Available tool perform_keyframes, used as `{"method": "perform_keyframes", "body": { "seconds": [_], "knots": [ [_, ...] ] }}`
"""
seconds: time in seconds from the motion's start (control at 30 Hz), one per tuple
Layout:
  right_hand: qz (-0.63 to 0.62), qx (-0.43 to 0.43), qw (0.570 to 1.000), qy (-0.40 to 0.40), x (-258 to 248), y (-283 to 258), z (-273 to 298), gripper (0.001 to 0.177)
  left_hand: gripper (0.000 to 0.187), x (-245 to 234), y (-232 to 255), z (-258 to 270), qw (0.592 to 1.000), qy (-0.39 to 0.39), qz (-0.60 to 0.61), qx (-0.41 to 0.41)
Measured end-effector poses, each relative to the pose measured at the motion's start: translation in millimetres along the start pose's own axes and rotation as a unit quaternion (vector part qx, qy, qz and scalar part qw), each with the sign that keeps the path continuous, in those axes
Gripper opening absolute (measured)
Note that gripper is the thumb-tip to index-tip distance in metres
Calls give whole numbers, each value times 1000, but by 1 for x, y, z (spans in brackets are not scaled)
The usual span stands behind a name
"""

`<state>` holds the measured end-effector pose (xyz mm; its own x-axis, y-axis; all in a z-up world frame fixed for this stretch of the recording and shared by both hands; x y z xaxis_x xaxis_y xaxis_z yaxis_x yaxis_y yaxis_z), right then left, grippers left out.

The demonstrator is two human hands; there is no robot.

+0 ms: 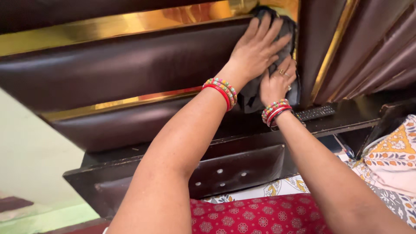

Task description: The person wrings out a cloth on a balcony, walks through a hallway, and enters a bedroom. They then use the damp cloth to wipe the headboard of a bed, cleaning the surface thoroughly.

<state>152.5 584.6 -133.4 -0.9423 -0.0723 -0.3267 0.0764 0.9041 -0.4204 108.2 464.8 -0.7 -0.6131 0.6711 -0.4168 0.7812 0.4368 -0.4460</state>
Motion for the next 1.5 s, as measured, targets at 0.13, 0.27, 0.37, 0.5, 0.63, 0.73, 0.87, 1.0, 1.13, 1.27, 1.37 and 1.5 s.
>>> {"method": "perform_keyframes", "body": {
  "seconds": [0.13, 0.27, 0.37, 0.5, 0.63, 0.73, 0.87, 1.0, 1.13, 1.27, 1.37, 1.5],
  "knots": [
    [36, -76, 996, -11, -22, -28, 6, 85, 73, -5, -13, 32, 999, -10, -35, -5],
    [74, -154, 984, -49, -42, -77, -1, 94, 74, -36, -33, 79, 992, 7, -111, -65],
    [109, -203, 969, -85, -57, -109, -7, 90, 71, -66, -51, 109, 986, 16, -135, -98],
    [103, -285, 948, -97, -58, -148, -8, 86, 66, -108, -71, 131, 975, 13, -154, -157],
    [71, -379, 915, -121, -44, -168, -5, 78, 55, -131, -67, 133, 957, 21, -88, -276],
    [93, -367, 916, -134, -20, -172, 8, 71, 54, -120, -52, 130, 932, 15, 19, -362],
    [81, -379, 905, -177, 10, -166, 50, 81, 55, -84, -57, 164, 958, 24, 1, -285],
    [41, -335, 887, -316, 22, -159, 92, 92, 62, -61, -68, 245, 985, -47, 12, -168],
    [81, -289, 870, -390, 25, -161, 102, 102, 55, -49, -71, 273, 986, -85, -51, -131],
    [87, -343, 882, -313, 19, -176, 103, 97, 58, -65, -79, 282, 991, -111, -23, -67],
    [34, -348, 887, -301, 21, -194, 102, 96, 59, -82, -96, 290, 991, -115, -7, -71],
    [16, -384, 864, -326, 41, -237, 101, 99, 54, -108, -125, 318, 984, -107, 2, -142]
  ]
}}
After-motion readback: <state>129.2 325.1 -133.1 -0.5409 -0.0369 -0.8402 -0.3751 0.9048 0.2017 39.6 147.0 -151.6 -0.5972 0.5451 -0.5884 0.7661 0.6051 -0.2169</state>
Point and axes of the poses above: each hand's wrist, its own z-axis away from the middle knuckle, its own x-axis out of the palm, y = z × x, the point moved 2 cm from there along -z, towards the middle knuckle, and after that the axes turned 7 degrees about -x, right-handed, at the moved point
